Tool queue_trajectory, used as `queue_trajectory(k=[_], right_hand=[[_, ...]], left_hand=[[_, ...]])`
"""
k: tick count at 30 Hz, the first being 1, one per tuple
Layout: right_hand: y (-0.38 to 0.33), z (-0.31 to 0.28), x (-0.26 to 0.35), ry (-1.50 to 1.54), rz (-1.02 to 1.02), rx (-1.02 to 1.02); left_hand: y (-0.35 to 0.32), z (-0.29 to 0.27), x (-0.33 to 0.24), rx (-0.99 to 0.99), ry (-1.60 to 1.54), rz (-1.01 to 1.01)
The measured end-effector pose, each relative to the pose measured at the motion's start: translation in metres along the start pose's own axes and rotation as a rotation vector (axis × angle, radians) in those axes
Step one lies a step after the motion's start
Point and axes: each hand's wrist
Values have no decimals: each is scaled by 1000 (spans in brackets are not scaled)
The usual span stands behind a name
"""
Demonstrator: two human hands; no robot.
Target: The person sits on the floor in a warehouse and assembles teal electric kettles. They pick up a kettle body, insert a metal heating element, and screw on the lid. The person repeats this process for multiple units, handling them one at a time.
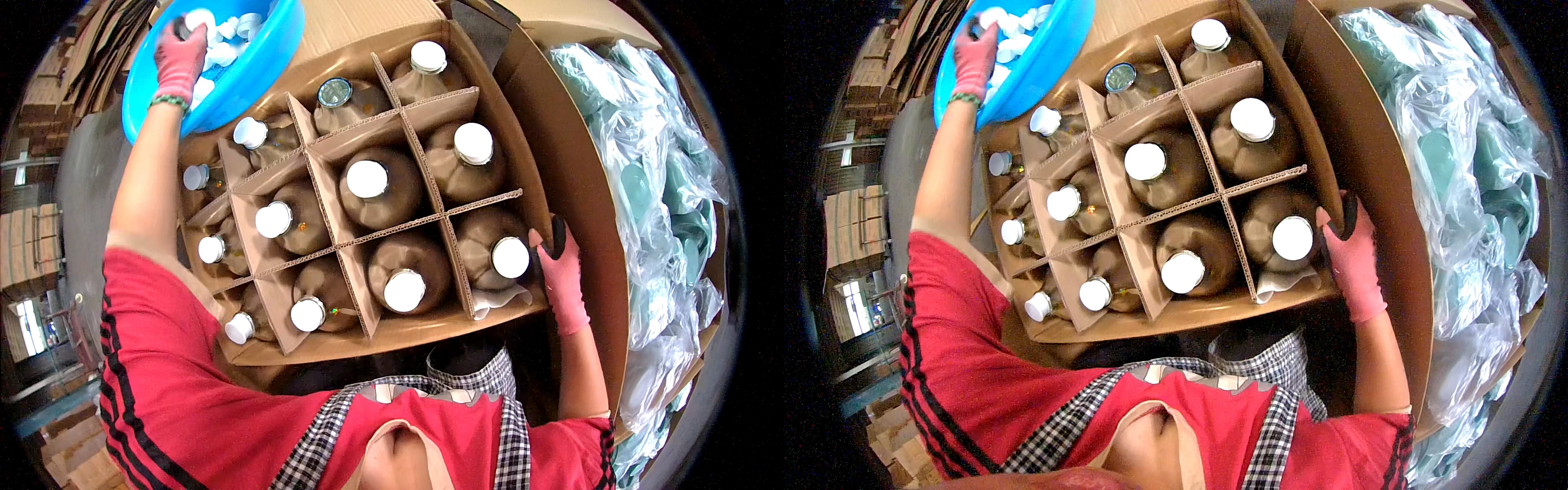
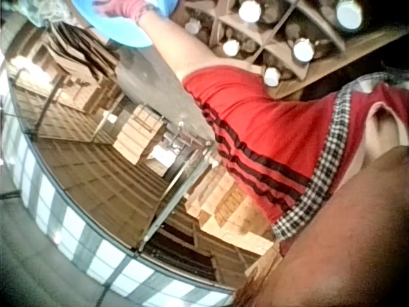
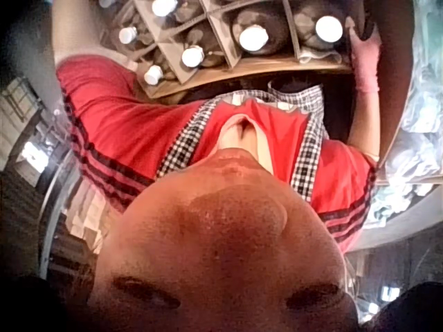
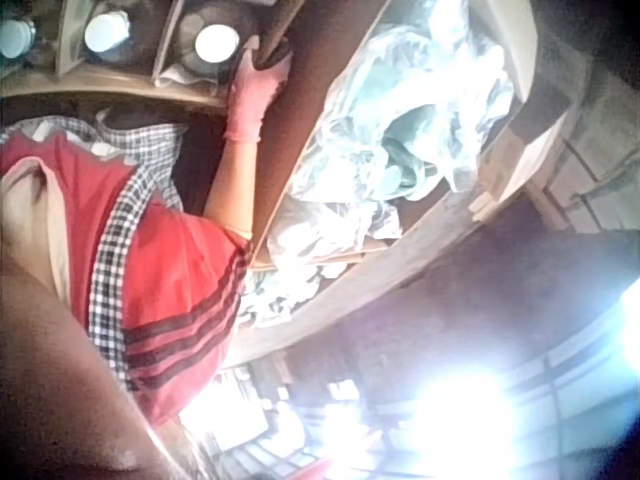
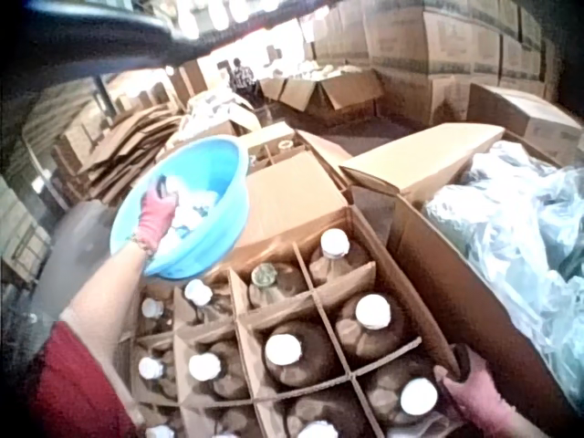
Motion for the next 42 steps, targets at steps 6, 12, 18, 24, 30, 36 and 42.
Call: queue_trajectory(k=[6, 12, 18, 24, 30, 36, 42], right_hand=[[-2, 1, -5, 66, 44, -5], [1, 1, -11, 73, 15, 25], [5, 4, -15, 58, 20, 51], [2, 2, -20, 71, 29, 14], [3, 3, -15, 85, 39, 45], [2, 3, -17, -118, -1, 6], [12, 4, -45, -156, 31, -78]], left_hand=[[-111, -2, -143, 81, -448, 884], [-127, 88, -59, 736, -379, 56], [-96, 109, -88, 989, -116, -130], [-94, 92, -126, 950, 224, -6], [-121, 109, -112, 697, 383, 80], [-139, 109, -90, 678, 118, -69], [-277, -85, -176, 370, -174, 479]])
Point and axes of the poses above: each hand's wrist, its own y-axis towards the middle knuckle, its own z-axis out of the palm, x = y × z, and after that the axes turned 5 degrees about x, right-handed
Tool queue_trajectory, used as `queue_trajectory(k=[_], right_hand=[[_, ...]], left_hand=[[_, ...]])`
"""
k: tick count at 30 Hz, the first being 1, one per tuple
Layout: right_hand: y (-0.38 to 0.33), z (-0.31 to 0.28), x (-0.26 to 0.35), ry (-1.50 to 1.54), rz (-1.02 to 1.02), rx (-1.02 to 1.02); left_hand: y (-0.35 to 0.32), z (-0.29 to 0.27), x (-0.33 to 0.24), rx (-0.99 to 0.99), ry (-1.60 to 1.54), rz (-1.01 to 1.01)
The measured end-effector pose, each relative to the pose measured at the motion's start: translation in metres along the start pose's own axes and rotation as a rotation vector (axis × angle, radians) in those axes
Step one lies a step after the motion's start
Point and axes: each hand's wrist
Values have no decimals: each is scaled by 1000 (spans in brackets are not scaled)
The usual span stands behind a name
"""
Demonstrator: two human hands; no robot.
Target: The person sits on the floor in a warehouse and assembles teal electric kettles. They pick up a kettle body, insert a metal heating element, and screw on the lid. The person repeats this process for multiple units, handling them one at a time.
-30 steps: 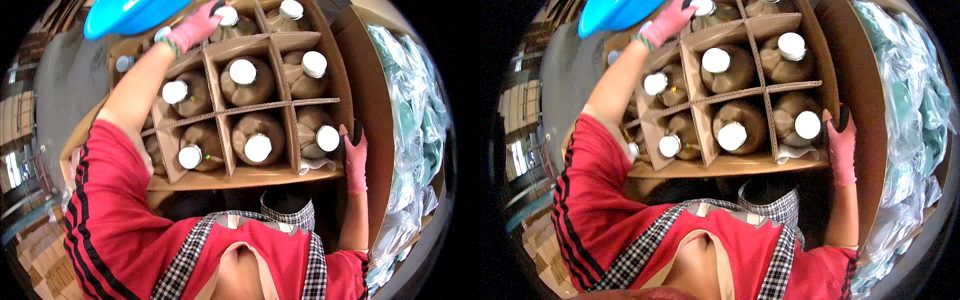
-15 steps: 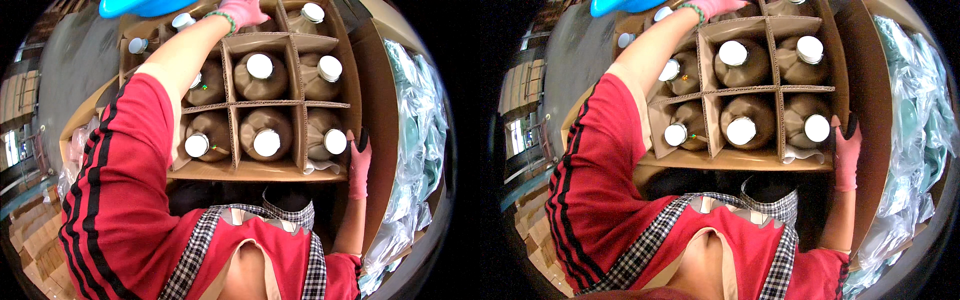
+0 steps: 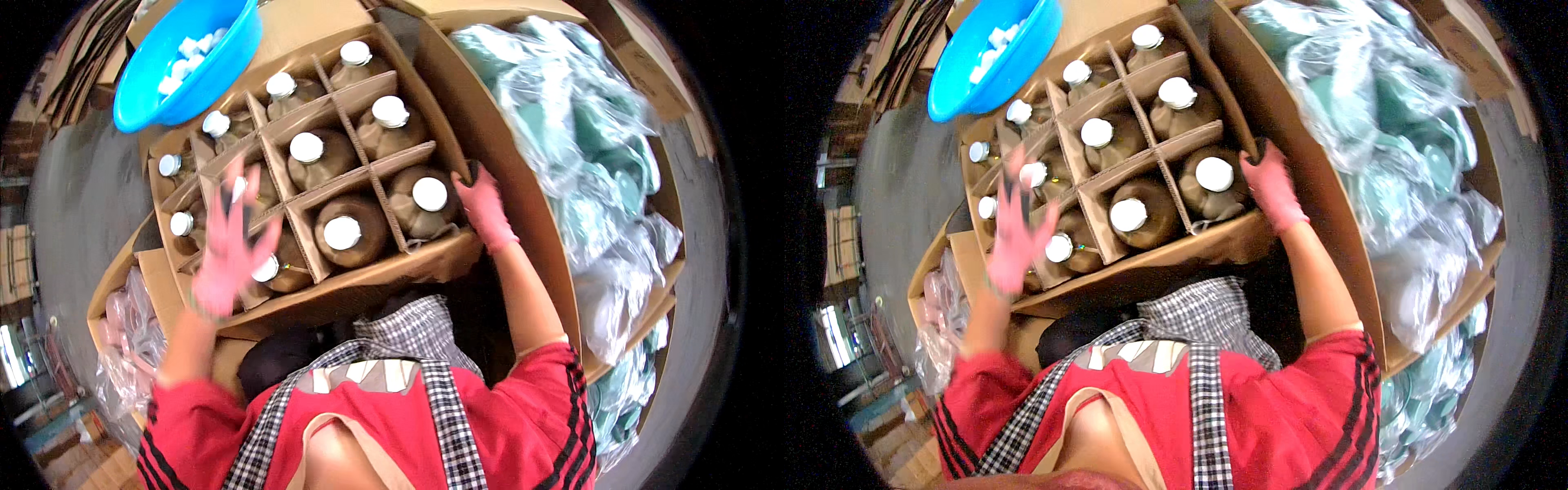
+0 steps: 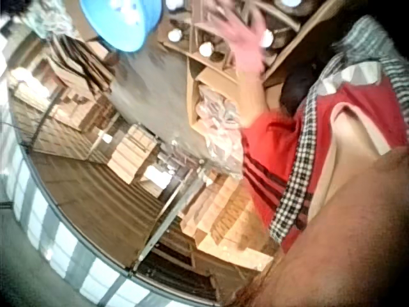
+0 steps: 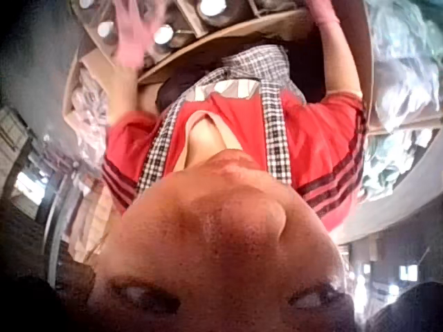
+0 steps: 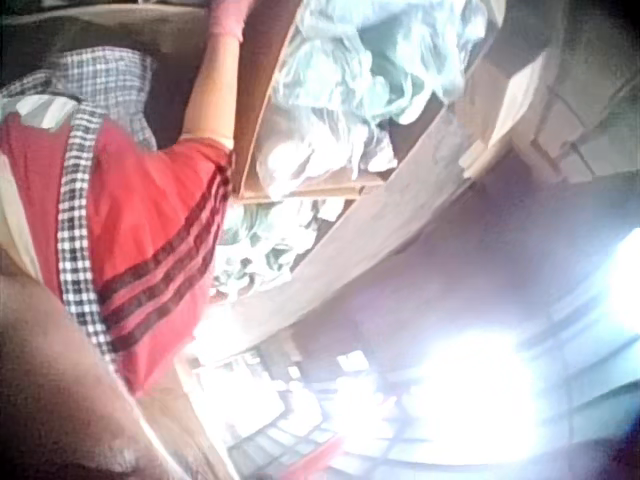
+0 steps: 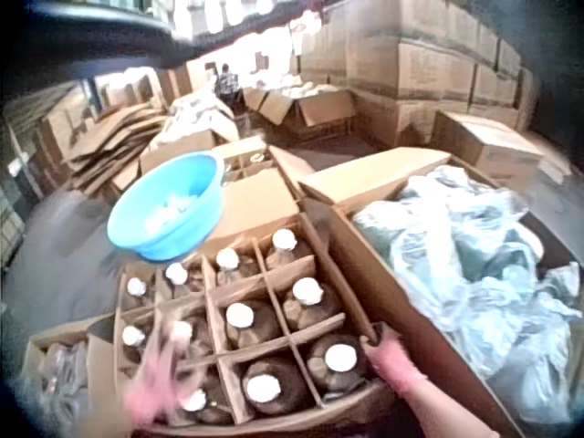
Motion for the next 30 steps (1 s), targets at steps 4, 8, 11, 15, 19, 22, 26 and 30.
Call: queue_trajectory(k=[4, 8, 11, 15, 19, 22, 26, 30], right_hand=[[0, -9, 23, -84, -84, 27], [1, -8, 20, -28, -70, 130], [-11, -23, 28, -152, -217, -26], [-112, -8, 31, 61, -405, -163], [-246, 27, 5, 151, -572, 339], [-280, 18, 19, 87, -627, 545], [-283, 0, 63, -87, -903, 320], [-301, 4, 91, -67, -1051, 502]], left_hand=[[-160, -32, -103, 433, 79, -403], [-211, -43, -148, 269, 105, -541], [-215, -45, -148, 223, 234, -456], [-268, -57, -161, 8, 205, -631], [-316, -59, -177, -146, 308, -685], [-328, -53, -197, -36, 245, -599], [-377, -68, -230, -60, 284, -563], [-462, -103, -244, -429, 589, -963]])
Point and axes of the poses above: each hand's wrist, its own y-axis towards the middle knuckle, its own z-axis out of the palm, x = y × z, and after that the axes turned 5 degrees about x, right-handed
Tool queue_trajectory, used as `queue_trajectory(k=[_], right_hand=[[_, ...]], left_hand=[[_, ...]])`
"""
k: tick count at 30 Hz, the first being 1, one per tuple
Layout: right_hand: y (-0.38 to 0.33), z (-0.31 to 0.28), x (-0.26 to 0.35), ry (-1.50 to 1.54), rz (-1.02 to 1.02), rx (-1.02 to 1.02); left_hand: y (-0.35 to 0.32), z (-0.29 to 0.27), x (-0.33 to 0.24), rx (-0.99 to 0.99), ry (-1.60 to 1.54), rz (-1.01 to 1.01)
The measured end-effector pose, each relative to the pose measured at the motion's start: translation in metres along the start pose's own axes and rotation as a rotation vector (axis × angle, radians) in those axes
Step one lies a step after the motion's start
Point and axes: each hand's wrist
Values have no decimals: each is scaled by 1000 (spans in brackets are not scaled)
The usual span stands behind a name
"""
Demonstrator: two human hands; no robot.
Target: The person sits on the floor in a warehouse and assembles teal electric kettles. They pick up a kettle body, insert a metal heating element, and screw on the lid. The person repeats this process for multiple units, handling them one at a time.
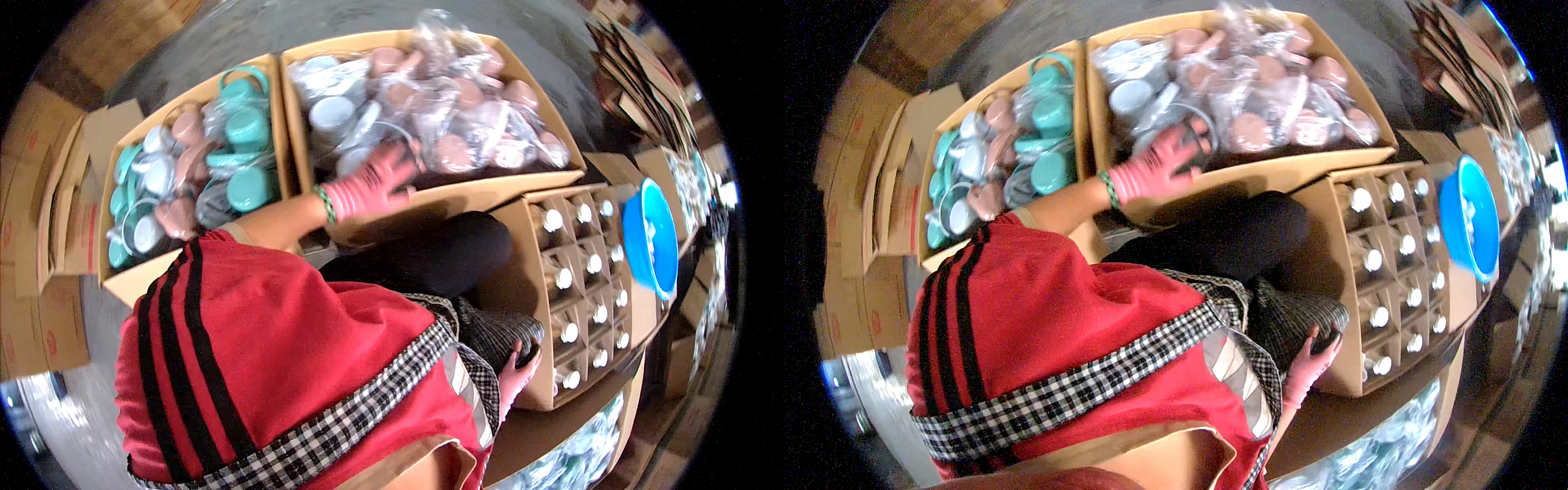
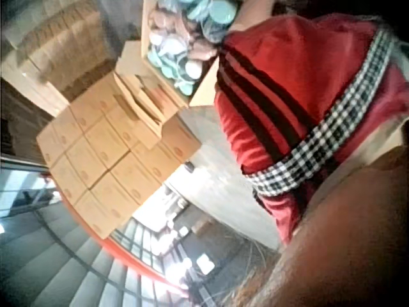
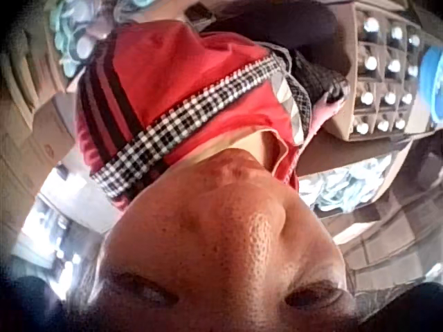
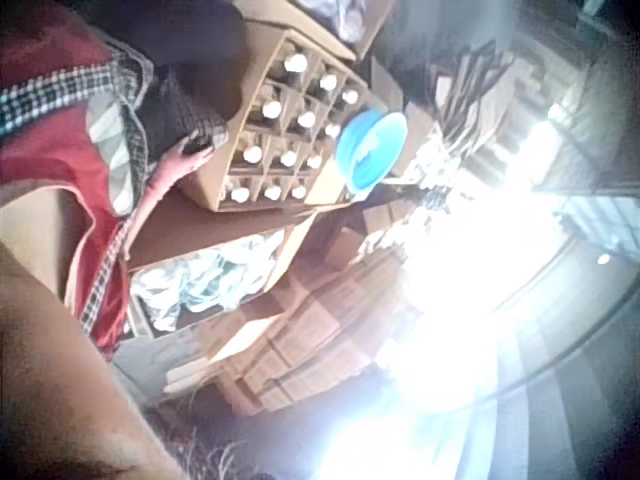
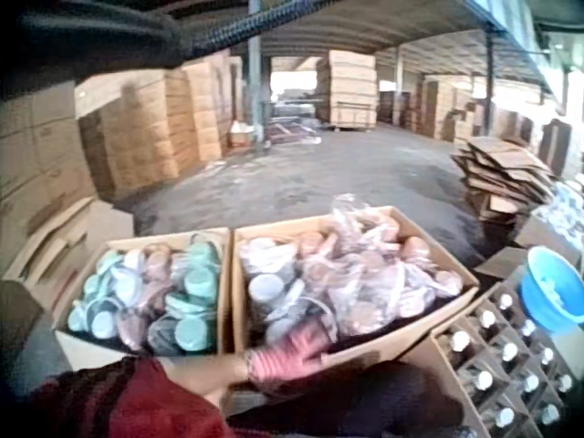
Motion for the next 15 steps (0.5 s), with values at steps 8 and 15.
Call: queue_trajectory(k=[8, 15], right_hand=[[13, 46, -6, -546, -84, 88], [0, 32, -10, -514, -98, 22]], left_hand=[[-72, -23, 26, 725, 292, -716], [-106, -47, 87, -165, 163, -708]])
Point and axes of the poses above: each hand's wrist, its own y-axis towards the middle knuckle, its own z-axis out of the palm, x = y × z, and after that the axes turned 5 degrees about x, right-handed
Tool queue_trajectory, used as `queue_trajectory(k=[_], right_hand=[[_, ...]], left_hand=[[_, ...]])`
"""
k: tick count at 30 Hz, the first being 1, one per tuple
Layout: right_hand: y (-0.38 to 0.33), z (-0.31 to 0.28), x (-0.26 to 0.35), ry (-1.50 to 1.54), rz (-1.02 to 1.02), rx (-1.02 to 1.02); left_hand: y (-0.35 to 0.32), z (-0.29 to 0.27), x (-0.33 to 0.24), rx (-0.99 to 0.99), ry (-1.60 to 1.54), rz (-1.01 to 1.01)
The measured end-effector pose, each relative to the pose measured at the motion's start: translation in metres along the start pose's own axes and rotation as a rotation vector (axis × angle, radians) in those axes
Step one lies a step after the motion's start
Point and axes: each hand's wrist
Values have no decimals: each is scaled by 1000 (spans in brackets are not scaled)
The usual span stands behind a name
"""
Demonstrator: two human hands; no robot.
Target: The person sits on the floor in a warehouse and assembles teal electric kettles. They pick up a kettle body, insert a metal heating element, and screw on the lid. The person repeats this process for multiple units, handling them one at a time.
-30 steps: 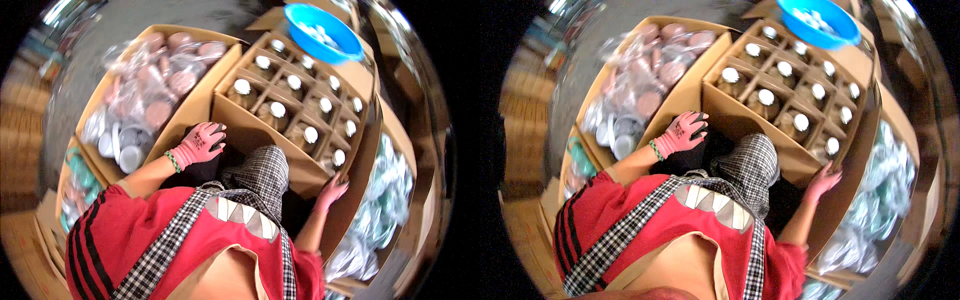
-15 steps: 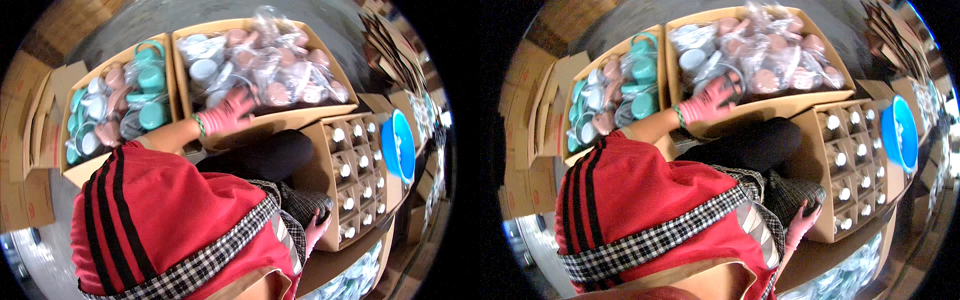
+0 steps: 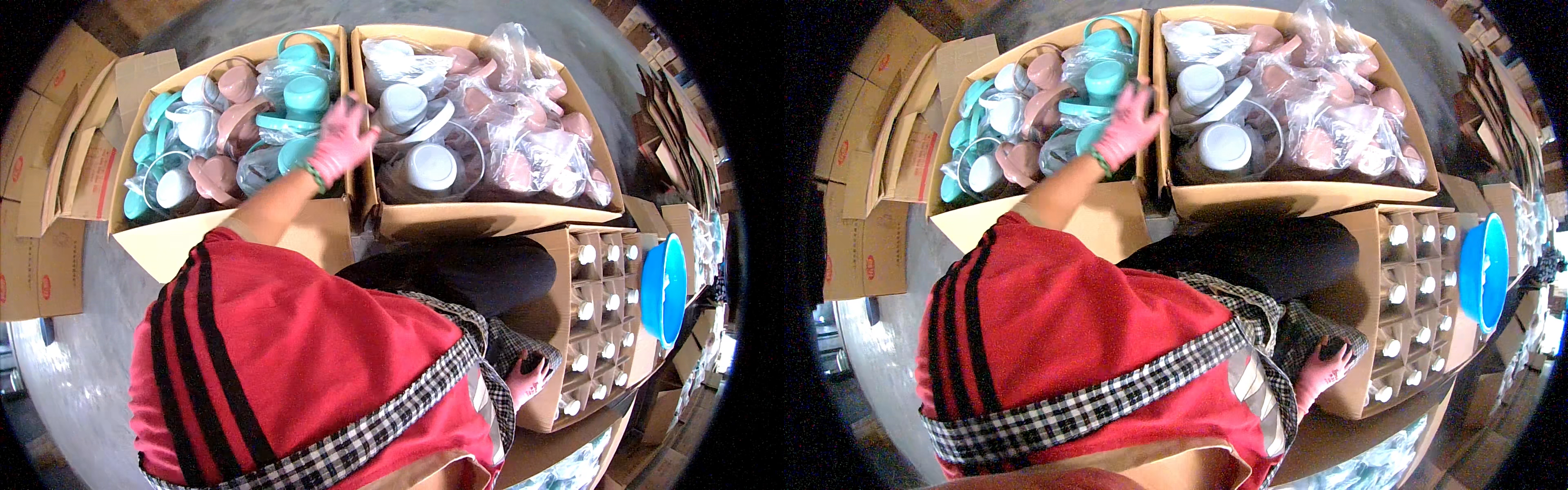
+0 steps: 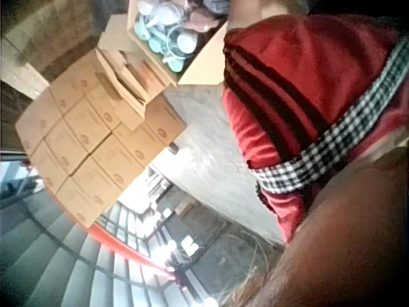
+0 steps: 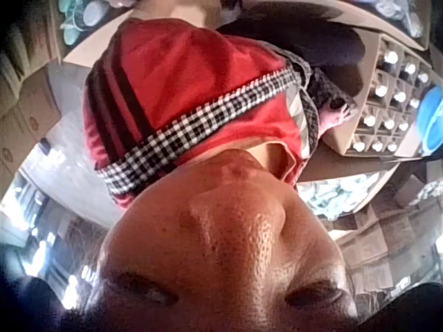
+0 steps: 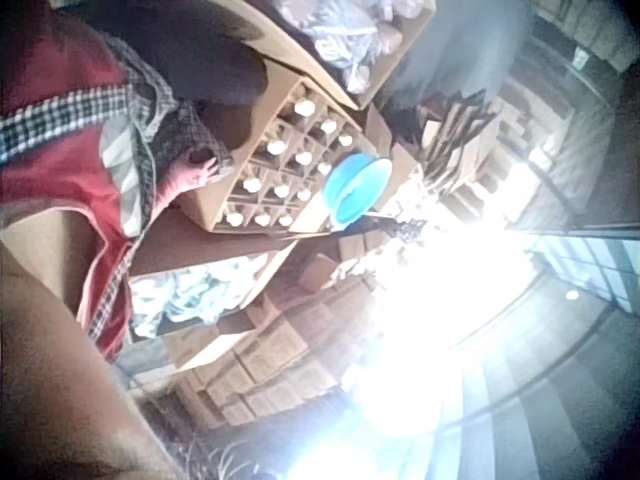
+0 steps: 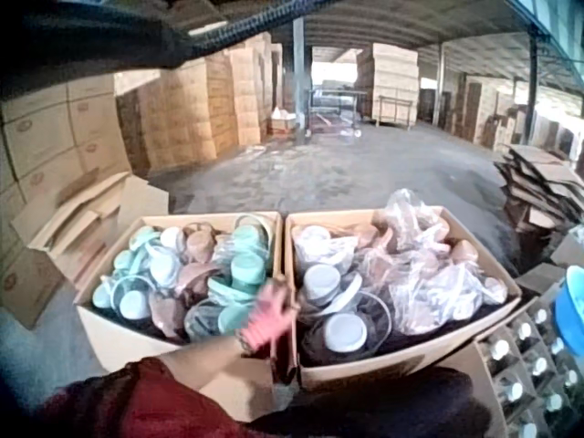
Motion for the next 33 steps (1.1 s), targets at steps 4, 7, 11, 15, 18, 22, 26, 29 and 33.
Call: queue_trajectory(k=[4, 7, 11, 15, 18, 22, 26, 29, 33], right_hand=[[1, -6, 5, 68, 22, 75], [-2, -6, 3, 60, 37, 51], [-1, -4, 9, 36, 72, 64], [-5, -10, 10, 19, 61, 32], [-5, -5, 2, 115, 10, 27], [-6, -6, 4, 174, 33, 10], [-9, -10, 5, 180, 38, 24], [-9, -6, -2, 165, 22, 1], [-7, 1, 1, 127, 39, -11]], left_hand=[[-2, -41, 72, 773, 299, -337], [-27, -31, 59, 570, 404, -170], [-46, -13, 38, 349, 245, 47], [-41, -24, 117, 13, 335, -349], [-80, -9, 302, 607, -414, -529], [-86, 34, 302, 792, 14, -367], [-88, 44, 280, 759, 147, -504], [-89, 50, 253, 676, 327, -615], [-98, 44, 252, 431, 499, -558]])
Point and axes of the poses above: each hand's wrist, its own y-axis towards the middle knuckle, its own z-axis out of the palm, x = y × z, and after that the axes turned 5 degrees about x, right-handed
